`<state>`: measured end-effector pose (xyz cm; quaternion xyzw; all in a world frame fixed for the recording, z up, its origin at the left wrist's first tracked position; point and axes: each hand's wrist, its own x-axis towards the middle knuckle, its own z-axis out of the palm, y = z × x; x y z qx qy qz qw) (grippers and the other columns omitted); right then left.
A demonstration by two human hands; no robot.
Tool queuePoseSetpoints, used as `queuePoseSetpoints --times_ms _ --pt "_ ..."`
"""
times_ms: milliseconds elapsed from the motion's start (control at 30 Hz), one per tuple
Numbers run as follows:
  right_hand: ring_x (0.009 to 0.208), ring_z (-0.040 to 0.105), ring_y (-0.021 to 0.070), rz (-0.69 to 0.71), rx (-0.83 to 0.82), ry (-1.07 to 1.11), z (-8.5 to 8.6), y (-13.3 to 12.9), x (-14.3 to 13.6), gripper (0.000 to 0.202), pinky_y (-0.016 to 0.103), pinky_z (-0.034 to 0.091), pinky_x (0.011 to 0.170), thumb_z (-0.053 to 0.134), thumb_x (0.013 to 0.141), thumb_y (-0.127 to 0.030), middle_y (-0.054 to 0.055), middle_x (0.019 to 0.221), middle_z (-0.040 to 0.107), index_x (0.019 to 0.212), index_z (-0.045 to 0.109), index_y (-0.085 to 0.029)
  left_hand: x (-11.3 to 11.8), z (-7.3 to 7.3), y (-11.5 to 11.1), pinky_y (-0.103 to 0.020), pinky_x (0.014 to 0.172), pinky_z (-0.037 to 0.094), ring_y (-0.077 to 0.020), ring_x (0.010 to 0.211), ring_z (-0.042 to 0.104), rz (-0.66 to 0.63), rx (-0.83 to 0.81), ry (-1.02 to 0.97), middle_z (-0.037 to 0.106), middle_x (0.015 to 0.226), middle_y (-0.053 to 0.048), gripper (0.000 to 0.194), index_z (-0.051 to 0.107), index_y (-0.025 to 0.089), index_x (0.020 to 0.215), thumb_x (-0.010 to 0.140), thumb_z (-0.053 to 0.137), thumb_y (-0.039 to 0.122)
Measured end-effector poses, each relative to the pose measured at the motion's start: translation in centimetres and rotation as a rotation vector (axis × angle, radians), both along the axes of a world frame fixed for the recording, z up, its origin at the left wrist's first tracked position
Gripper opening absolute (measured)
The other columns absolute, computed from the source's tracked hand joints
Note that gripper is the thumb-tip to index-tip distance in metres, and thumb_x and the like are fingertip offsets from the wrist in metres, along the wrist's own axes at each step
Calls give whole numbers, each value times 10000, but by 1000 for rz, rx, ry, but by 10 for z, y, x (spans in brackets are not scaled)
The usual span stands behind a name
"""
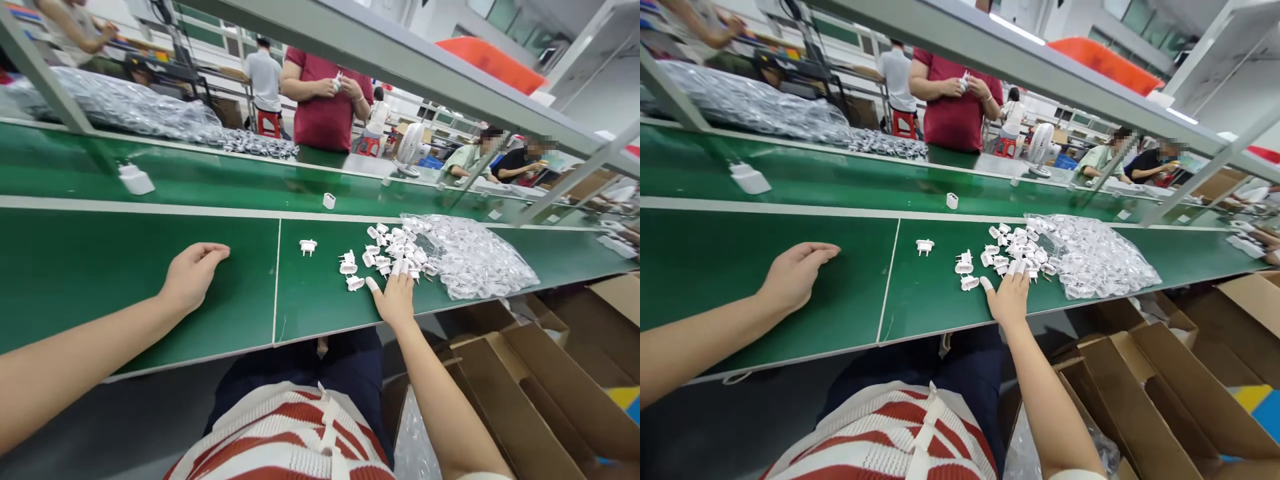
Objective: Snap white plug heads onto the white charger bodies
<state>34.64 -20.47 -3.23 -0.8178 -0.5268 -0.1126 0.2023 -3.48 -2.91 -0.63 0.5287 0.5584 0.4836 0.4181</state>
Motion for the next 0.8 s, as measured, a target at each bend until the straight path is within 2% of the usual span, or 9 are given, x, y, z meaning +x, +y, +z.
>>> queuePoseSetpoints --times_ms 133,267,367,433,500,567,633,733,800 --pt "1560 234 459 0 0 20 5 -3 1 929 677 280 1201 376 990 -708 347 1623 321 1605 255 -23 -6 -1 -5 -374 937 462 -261 1041 608 -117 -27 -55 717 997 -43 254 713 209 908 724 710 384" --pt "1566 255 422 35 65 46 8 -7 2 930 649 288 1214 415 989 -682 321 1618 335 1637 170 -62 -5 1 -5 -379 846 477 -261 934 623 -249 -41 -72 710 917 -49 329 713 214 864 657 716 470" --pt "1550 266 447 3 95 -32 25 0 -7 859 760 191 1194 469 996 -622 274 1650 319 1655 170 -159 -3 2 -4 -382 812 470 -251 893 618 -338 -64 -76 704 930 -48 360 719 219 885 662 712 501" --pt "1537 267 465 38 90 -131 46 15 -25 768 812 128 1173 500 1005 -543 258 1651 337 1636 261 -175 -4 2 -4 -385 817 466 -251 914 616 -384 -81 -84 702 984 -51 373 719 226 928 686 705 509" --pt "1473 385 415 239 57 -145 67 41 -50 609 742 237 1187 505 1018 -421 231 1574 465 1575 411 -194 -7 1 -5 -389 841 465 -253 951 612 -424 -95 -85 694 1041 -53 386 718 236 977 708 700 512" --pt "1428 460 345 446 -90 -47 82 73 -76 512 632 338 1191 474 1033 -309 195 1524 532 1537 490 -219 -11 -1 -4 -394 869 463 -253 980 603 -462 -108 -76 680 1072 -52 397 718 247 1021 725 699 511" --pt "1365 533 299 487 -190 -12 86 103 -99 472 540 411 1166 498 1019 -254 143 1461 601 1487 560 -256 -14 -2 -2 -396 891 463 -251 992 597 -497 -115 -66 669 1082 -49 401 717 258 1050 738 697 510" --pt "1296 588 312 459 -314 27 78 135 -121 499 488 465 1104 609 986 -318 170 1388 625 1469 581 -197 -15 -4 0 -405 926 460 -257 1004 603 -528 -92 -45 672 1079 -50 382 720 265 1044 746 690 503" --pt "1218 626 315 434 -379 48 73 147 -129 480 469 487 1063 666 944 -268 180 1291 652 1410 627 -158 -15 -4 1 -418 953 454 -268 1019 613 -534 -62 -25 683 1081 -53 360 722 266 1020 747 685 497"
